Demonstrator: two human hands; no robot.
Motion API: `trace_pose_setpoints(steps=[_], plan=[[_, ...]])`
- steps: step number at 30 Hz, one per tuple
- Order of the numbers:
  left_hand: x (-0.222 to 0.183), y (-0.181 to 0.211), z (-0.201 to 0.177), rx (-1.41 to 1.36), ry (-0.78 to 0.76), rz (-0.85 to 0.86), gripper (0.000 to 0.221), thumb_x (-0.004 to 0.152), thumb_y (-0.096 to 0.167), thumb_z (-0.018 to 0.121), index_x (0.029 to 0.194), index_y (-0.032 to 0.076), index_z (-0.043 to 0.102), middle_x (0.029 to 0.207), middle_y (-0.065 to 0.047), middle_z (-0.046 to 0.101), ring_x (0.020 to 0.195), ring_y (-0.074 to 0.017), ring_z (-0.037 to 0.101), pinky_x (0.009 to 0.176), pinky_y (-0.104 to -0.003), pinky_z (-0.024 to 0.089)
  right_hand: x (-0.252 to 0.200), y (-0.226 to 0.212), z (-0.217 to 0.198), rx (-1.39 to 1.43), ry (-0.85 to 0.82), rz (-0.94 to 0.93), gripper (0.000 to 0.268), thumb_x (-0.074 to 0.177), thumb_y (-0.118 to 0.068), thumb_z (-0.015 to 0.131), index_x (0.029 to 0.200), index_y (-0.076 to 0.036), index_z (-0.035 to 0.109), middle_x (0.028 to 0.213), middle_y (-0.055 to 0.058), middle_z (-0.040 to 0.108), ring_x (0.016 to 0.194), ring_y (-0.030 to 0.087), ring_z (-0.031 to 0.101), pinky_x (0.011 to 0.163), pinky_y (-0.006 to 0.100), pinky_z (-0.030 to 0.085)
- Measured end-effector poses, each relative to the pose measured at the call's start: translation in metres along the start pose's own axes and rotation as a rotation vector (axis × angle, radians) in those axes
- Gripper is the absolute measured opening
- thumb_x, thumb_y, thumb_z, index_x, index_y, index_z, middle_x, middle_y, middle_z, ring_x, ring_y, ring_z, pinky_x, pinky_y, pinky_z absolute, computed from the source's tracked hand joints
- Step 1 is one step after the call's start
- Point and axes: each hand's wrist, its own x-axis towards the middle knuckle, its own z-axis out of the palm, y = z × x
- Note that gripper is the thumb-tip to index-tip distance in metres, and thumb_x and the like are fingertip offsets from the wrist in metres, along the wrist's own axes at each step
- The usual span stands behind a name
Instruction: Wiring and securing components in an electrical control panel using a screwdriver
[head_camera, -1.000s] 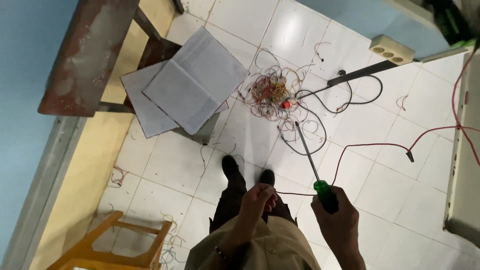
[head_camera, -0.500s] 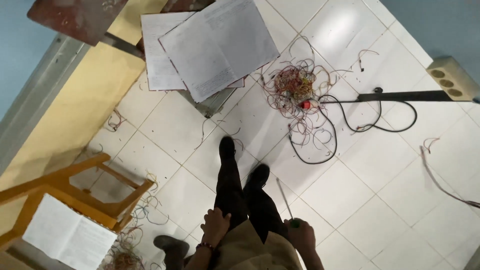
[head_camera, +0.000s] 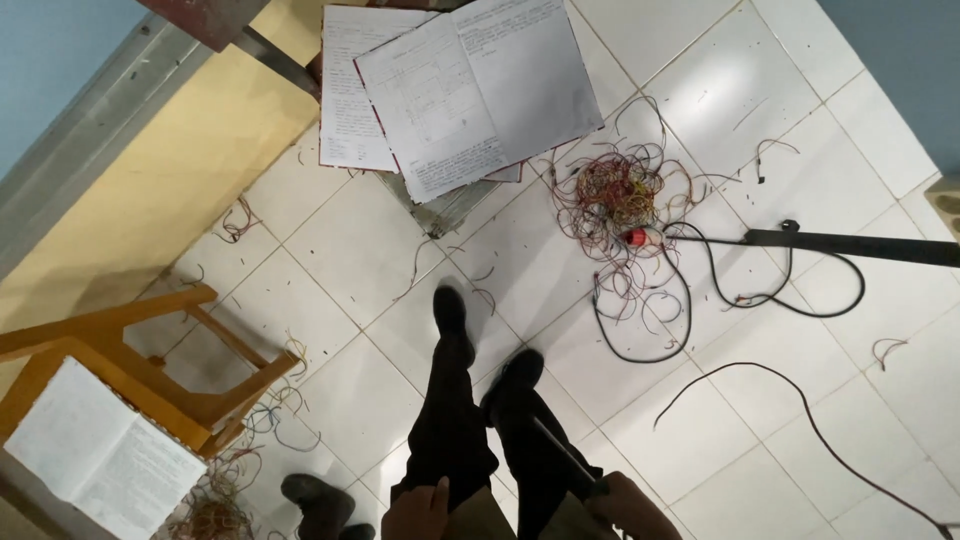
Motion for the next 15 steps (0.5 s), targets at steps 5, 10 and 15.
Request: trace_pose_setpoints(steps=[5, 10, 15], plan=[[0.103, 0.025, 0.047, -0.002, 0.628, 0.372, 0.039, 0.1, 0.044, 0.045, 0.073, 0.016, 0.055, 0.068, -0.003, 0.059, 0.06, -0.0282, 0.062, 0.055, -0.045, 0.046, 0.163, -0.027, 0.003, -0.252, 0.33, 0.097, 0.027, 0.078, -0.04, 0.064, 0.071, -0.015, 0.068, 0.075, 0.004, 0.074, 0.075, 0.023, 0.068, 0.071, 0.037, 0.051], [0.201, 0.108, 0.013, -0.064, 0.47, 0.657, 0.035, 0.105, 0.032, 0.045, 0.08, 0.013, 0.06, 0.074, -0.01, 0.066, 0.067, -0.0379, 0.066, 0.059, -0.053, 0.049, 0.317, -0.096, 0.015, 0.238, 0.355, -0.161, 0.013, 0.078, -0.016, 0.072, 0.076, -0.004, 0.077, 0.06, 0.008, 0.068, 0.055, 0.018, 0.062, 0.054, 0.031, 0.047], [0.313, 0.156, 0.003, 0.271, 0.121, 0.666, 0.027, 0.107, 0.026, 0.043, 0.107, 0.008, 0.062, 0.102, -0.012, 0.066, 0.092, -0.0319, 0.066, 0.076, -0.048, 0.051, 0.483, -0.129, 0.03, 0.378, 0.459, -0.172, 0.037, 0.091, -0.021, 0.074, 0.063, -0.011, 0.052, 0.06, 0.002, 0.056, 0.059, 0.018, 0.062, 0.049, 0.029, 0.044]])
